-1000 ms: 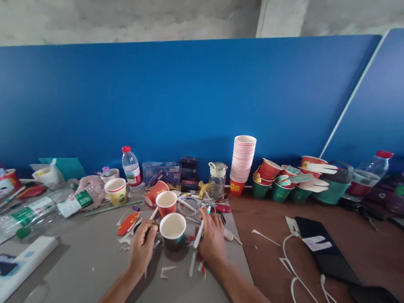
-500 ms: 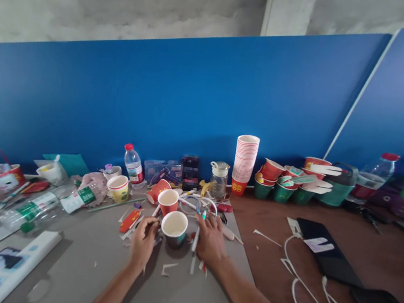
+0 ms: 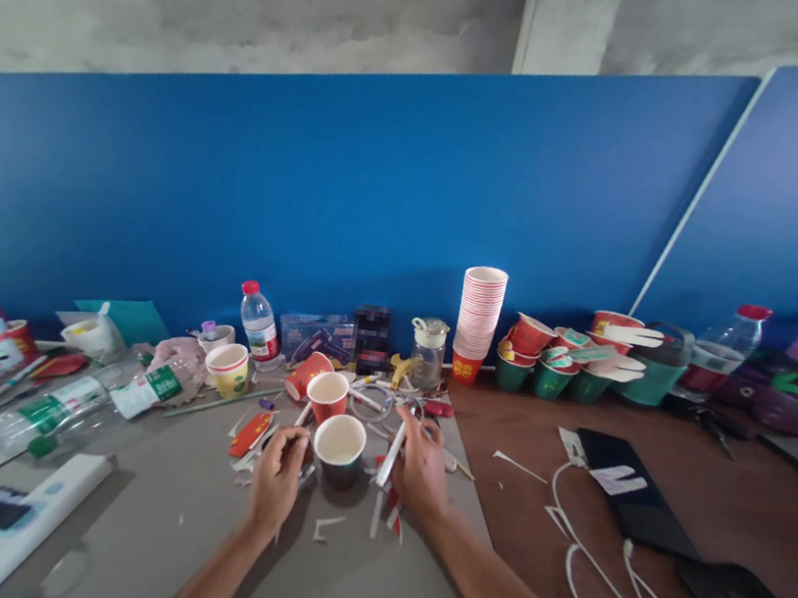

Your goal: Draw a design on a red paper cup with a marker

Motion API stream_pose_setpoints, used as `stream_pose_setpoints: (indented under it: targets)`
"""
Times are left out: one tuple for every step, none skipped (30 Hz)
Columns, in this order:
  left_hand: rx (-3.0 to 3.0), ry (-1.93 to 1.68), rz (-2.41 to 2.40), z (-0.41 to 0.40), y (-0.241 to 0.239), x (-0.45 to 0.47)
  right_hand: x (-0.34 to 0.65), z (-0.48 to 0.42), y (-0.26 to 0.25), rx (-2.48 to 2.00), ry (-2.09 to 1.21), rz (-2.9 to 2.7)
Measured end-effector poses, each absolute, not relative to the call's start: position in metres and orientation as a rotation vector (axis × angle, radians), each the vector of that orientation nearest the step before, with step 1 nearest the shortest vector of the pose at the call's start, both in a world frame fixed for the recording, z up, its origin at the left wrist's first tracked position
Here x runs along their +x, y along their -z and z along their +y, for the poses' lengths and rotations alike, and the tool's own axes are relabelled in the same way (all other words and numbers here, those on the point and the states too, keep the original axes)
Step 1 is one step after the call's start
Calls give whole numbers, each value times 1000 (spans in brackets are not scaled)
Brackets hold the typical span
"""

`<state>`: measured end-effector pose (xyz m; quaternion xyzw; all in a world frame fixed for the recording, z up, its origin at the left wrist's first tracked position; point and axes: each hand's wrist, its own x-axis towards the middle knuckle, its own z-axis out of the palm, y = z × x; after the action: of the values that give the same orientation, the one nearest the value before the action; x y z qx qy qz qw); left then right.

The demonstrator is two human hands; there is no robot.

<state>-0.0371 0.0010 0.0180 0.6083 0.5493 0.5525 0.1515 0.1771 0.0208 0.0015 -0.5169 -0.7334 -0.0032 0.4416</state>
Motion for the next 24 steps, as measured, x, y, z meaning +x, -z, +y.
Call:
stream_pose_setpoints:
  targets:
    - [1751,-1586,1564,-1,-19,-36,177,21,-2,-1299,23,-1820]
    - [1765,-1582,1547,-3,-20,-35,177,21,-2,-1320,40,-1822]
    - [1790,-1580,1526,-5,-21,-34,177,21,-3,-1345,55,-1823]
    - [1827,-1578,1503,-7,-21,-33,177,21,-3,-1372,66,-1821]
    - [1867,-1582,1482,-8,-21,-33,177,22,-2,-1396,71,-1818]
    - [1907,-1597,1465,-9,-22,-33,177,24,-2,-1418,73,-1808]
    - [1943,-1619,1454,-10,-22,-34,178,25,0,-1436,77,-1788]
    - [1971,-1647,1451,-10,-23,-35,178,26,1,-1450,84,-1762]
    - [1990,-1680,1457,-9,-24,-37,178,28,2,-1456,93,-1737]
    - [2003,-1711,1473,-9,-25,-38,179,29,3,-1456,101,-1722]
    - [2013,-1738,1496,-7,-26,-40,179,29,4,-1449,106,-1716]
    - [2015,-1760,1525,-6,-27,-42,178,29,3,-1437,108,-1718]
    - [2008,-1770,1558,-4,-28,-43,178,28,3,-1422,106,-1724]
    - [1983,-1772,1588,-2,-28,-45,178,27,2,-1407,98,-1732]
    - [1931,-1770,1621,0,-28,-46,178,26,0,-1393,89,-1733]
    - [1856,-1763,1654,2,-28,-48,177,25,-1,-1378,76,-1728]
    - [1766,-1764,1684,4,-28,-49,177,23,-2,-1360,53,-1726]
    - [1676,-1770,1702,6,-28,-51,178,23,-3,-1341,21,-1722]
    - [1594,-1782,1708,8,-28,-53,178,22,-3,-1326,-15,-1714]
    - [1522,-1806,1706,10,-28,-55,178,22,-3,-1317,-49,-1699]
    - [1466,-1833,1702,12,-29,-58,178,23,-3,-1309,-75,-1679]
    - [1412,-1869,1701,14,-31,-61,178,23,-2,-1293,-87,-1665]
    - [1361,-1908,1719,16,-32,-66,178,23,-2,-1274,-88,-1659]
    - [1320,-1947,1746,18,-34,-71,177,24,-1,-1250,-89,-1665]
